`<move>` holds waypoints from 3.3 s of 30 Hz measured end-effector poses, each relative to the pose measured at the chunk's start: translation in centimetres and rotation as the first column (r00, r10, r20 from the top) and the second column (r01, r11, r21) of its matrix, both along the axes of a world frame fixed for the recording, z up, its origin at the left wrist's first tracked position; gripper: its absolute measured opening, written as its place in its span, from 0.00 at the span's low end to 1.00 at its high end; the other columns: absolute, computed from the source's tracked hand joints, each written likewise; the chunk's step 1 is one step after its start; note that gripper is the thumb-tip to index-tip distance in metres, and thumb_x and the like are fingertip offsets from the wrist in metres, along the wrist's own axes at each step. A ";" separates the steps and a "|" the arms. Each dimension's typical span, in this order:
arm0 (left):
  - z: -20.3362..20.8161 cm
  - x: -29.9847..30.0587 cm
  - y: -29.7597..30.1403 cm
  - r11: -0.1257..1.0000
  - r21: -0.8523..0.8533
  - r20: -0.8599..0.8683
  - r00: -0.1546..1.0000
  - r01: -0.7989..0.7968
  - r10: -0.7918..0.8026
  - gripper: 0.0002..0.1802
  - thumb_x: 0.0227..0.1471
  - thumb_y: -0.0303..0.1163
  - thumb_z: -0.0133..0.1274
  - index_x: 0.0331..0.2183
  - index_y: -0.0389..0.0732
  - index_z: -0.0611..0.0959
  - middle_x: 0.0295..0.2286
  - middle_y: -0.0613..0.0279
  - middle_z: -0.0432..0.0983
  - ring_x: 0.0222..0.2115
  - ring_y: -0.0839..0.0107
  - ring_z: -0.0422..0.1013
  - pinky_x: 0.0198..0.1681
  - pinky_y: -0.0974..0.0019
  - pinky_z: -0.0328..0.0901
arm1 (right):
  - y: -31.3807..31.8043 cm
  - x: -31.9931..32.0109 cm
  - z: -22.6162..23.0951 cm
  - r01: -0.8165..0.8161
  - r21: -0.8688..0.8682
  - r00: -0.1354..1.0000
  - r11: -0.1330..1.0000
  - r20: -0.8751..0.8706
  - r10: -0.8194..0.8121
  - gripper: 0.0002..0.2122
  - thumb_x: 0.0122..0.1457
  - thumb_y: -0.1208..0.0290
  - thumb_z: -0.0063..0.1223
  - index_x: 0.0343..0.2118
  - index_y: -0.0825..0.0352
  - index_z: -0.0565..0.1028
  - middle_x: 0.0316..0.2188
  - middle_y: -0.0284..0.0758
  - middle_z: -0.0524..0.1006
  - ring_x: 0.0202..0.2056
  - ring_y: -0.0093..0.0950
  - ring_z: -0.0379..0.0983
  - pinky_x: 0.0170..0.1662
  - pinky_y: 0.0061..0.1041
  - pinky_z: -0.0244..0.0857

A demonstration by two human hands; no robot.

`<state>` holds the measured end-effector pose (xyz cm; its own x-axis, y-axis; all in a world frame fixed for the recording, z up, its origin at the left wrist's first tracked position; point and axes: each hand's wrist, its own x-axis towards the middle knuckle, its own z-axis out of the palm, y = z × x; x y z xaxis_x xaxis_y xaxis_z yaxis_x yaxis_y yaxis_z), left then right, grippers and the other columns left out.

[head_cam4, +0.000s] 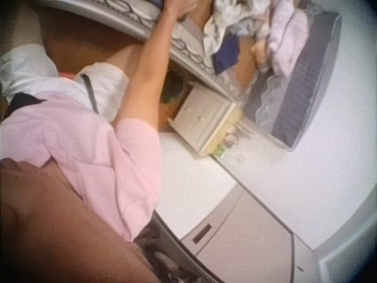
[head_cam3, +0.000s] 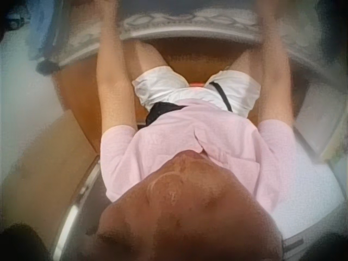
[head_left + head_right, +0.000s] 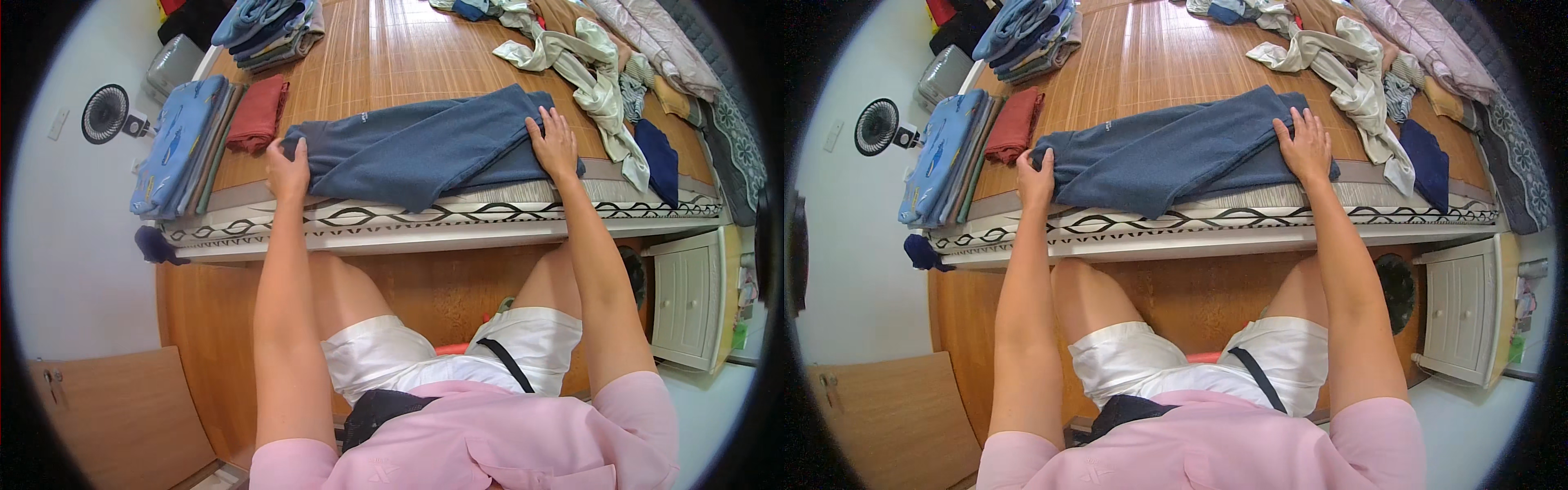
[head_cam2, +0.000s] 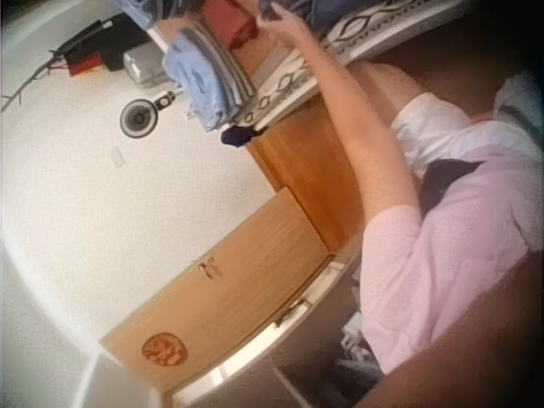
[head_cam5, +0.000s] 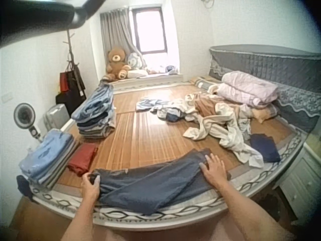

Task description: Folding various items of clothing including a sweatshirt, trousers, and baby clothes on a bed.

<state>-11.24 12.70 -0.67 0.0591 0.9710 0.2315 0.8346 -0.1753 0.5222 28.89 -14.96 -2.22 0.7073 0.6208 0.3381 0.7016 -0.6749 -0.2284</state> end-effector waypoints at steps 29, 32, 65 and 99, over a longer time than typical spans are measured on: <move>-2.2 -1.8 -8.9 0.833 0.505 0.078 0.950 0.225 -0.304 0.07 0.48 0.38 0.55 0.26 0.46 0.79 0.27 0.68 0.73 0.35 0.62 0.67 0.40 0.59 0.60 | 25.8 -19.8 3.4 -0.723 -0.086 0.689 0.686 -0.161 0.706 0.13 0.55 0.56 0.55 0.38 0.58 0.79 0.39 0.36 0.78 0.49 0.38 0.69 0.52 0.42 0.59; -1.9 -1.1 -9.3 0.830 0.508 0.088 0.945 0.229 -0.315 0.06 0.50 0.35 0.53 0.25 0.44 0.78 0.27 0.64 0.73 0.34 0.61 0.67 0.40 0.60 0.60 | 24.9 -19.5 4.0 -0.688 -0.078 0.723 0.722 -0.172 0.670 0.15 0.55 0.55 0.54 0.41 0.59 0.78 0.41 0.37 0.77 0.50 0.37 0.69 0.53 0.42 0.58; -2.2 -1.2 -9.4 0.864 0.488 0.150 0.964 0.120 -0.219 0.19 0.49 0.38 0.52 0.42 0.38 0.75 0.39 0.53 0.73 0.41 0.54 0.67 0.46 0.54 0.61 | 2.5 -12.0 2.9 -0.506 -0.086 0.862 0.858 -0.028 0.506 0.30 0.61 0.40 0.30 0.63 0.49 0.56 0.66 0.33 0.51 0.67 0.34 0.43 0.65 0.53 0.31; 2.0 -2.6 -9.1 0.842 -0.448 0.765 0.616 0.299 0.188 0.17 0.47 0.34 0.61 0.39 0.43 0.75 0.30 0.68 0.74 0.25 0.80 0.71 0.15 0.78 0.58 | 2.7 -7.7 5.7 -0.465 0.239 0.876 0.852 -0.018 0.483 0.33 0.60 0.39 0.34 0.63 0.56 0.58 0.65 0.33 0.54 0.67 0.31 0.44 0.64 0.55 0.31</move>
